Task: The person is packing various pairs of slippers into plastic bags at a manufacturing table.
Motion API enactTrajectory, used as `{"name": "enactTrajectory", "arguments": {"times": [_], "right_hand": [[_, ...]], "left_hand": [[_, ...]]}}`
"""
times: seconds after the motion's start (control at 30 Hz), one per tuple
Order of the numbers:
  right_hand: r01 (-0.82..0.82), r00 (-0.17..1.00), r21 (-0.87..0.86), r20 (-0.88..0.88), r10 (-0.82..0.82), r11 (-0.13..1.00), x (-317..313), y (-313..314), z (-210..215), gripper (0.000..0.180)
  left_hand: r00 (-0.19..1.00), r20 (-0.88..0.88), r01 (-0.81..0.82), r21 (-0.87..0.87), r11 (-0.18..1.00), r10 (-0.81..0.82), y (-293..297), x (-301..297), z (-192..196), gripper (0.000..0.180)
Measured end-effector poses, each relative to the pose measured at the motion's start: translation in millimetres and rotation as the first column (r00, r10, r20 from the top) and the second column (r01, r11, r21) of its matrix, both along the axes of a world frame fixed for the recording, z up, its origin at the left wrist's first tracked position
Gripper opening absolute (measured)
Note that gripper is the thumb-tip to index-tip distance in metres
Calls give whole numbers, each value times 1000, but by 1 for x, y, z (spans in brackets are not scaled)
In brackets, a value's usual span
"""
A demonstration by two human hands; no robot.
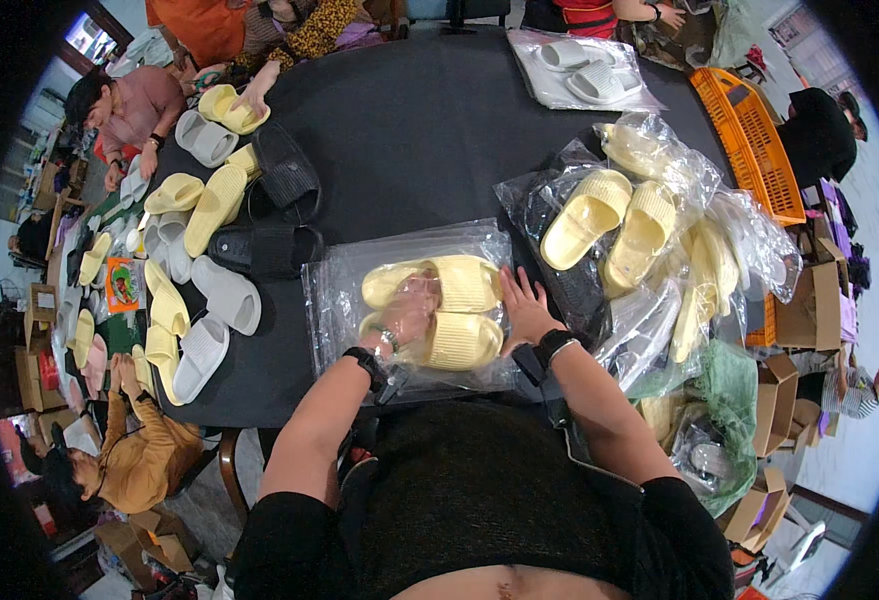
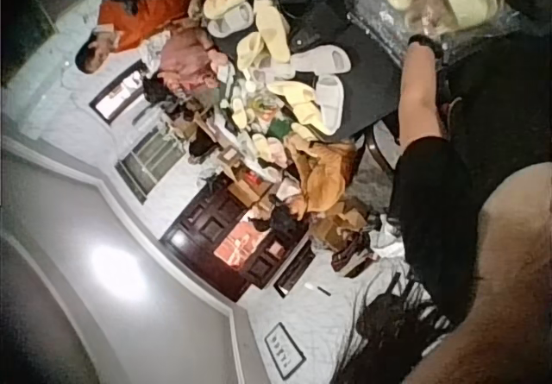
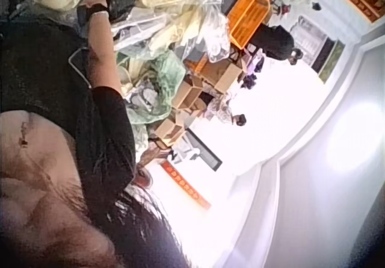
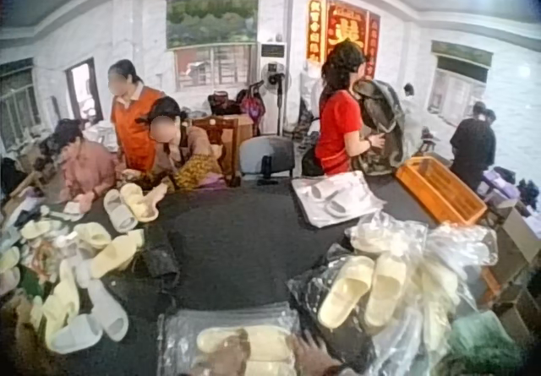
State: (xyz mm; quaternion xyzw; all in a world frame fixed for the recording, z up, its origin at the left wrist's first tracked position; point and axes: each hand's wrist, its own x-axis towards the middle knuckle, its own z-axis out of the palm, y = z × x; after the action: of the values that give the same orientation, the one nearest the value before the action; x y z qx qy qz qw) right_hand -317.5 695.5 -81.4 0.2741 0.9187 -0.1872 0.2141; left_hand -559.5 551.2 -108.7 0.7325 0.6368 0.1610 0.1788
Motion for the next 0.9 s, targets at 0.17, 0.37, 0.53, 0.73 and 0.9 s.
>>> {"name": "enactTrajectory", "arguments": {"times": [0.17, 0.37, 0.53, 0.73, 0.9], "right_hand": [[-7, 998, 36, 63, 5, 999, 2, 3, 0, 161], [-21, 998, 41, 60, 18, 999, 1, 2, -8, 160], [-20, 1000, 10, -14, 20, 1000, -5, -2, -12, 161], [2, 999, 112, -44, 3, 994, -10, -13, 4, 150], [-78, 984, 16, -161, 79, 997, -5, -25, 37, 143]], "left_hand": [[993, -121, -31, -291, 956, -4, -26, -39, 7, 38], [810, -264, -502, 150, 852, 524, -138, -96, -21, 23], [509, -268, -848, 4, 530, 818, -249, -152, 15, 22], [326, -267, -785, 459, 417, 907, -266, -149, 112, 19], [375, -135, -695, 613, 375, 917, -192, -101, 192, 9]]}}
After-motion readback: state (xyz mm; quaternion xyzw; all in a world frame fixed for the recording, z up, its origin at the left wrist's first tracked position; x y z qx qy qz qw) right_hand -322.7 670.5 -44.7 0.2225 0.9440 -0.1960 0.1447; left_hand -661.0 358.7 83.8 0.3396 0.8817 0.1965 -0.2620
